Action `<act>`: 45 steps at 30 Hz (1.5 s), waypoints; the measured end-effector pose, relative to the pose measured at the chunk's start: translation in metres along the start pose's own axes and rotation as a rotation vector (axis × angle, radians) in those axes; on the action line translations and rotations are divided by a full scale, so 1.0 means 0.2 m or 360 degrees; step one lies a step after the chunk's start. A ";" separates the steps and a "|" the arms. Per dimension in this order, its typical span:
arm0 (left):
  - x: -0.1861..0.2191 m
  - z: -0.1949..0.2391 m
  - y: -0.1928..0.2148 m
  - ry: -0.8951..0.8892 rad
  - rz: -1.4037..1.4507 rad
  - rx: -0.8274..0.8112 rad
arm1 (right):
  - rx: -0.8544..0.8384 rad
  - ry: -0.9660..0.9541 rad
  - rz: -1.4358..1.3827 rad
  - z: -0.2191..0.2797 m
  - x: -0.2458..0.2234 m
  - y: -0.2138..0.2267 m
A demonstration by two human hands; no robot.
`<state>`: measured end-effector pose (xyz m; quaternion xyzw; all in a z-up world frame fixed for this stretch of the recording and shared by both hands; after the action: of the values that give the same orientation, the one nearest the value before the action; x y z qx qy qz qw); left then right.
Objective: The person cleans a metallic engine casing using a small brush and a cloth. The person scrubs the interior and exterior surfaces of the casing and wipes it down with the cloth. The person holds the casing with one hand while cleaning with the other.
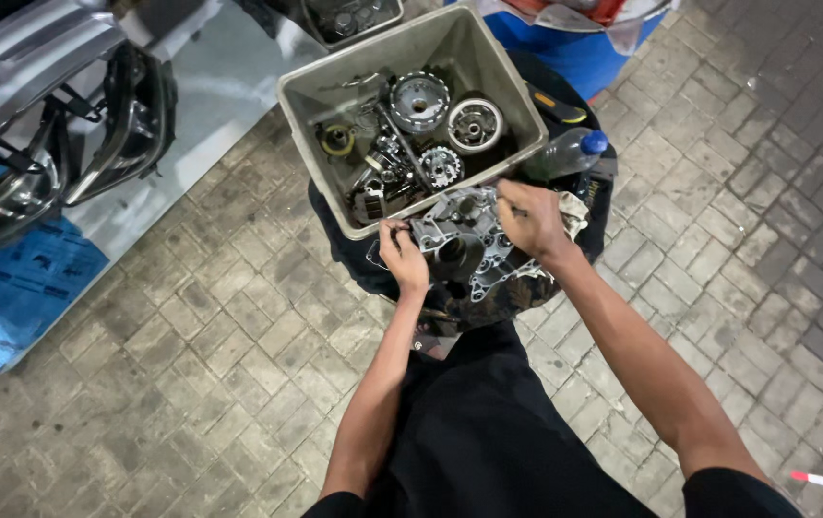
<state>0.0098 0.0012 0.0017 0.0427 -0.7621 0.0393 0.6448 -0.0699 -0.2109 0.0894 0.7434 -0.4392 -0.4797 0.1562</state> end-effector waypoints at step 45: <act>-0.02 0.00 0.00 0.0028 0.0018 0.0013 | 0.0500 -0.0068 -0.0315 0.14 -0.09 -0.14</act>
<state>0.0099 0.0014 -0.0027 0.0406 -0.7565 0.0464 0.6511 -0.0822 -0.1764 0.0678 0.7878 -0.4366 -0.4340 -0.0191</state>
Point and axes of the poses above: each hand's wrist, its own z-axis away from the middle knuckle, its own y-axis out of the back of the hand, x = y × z, the point moved 1 cm from there along -z, towards the middle knuckle
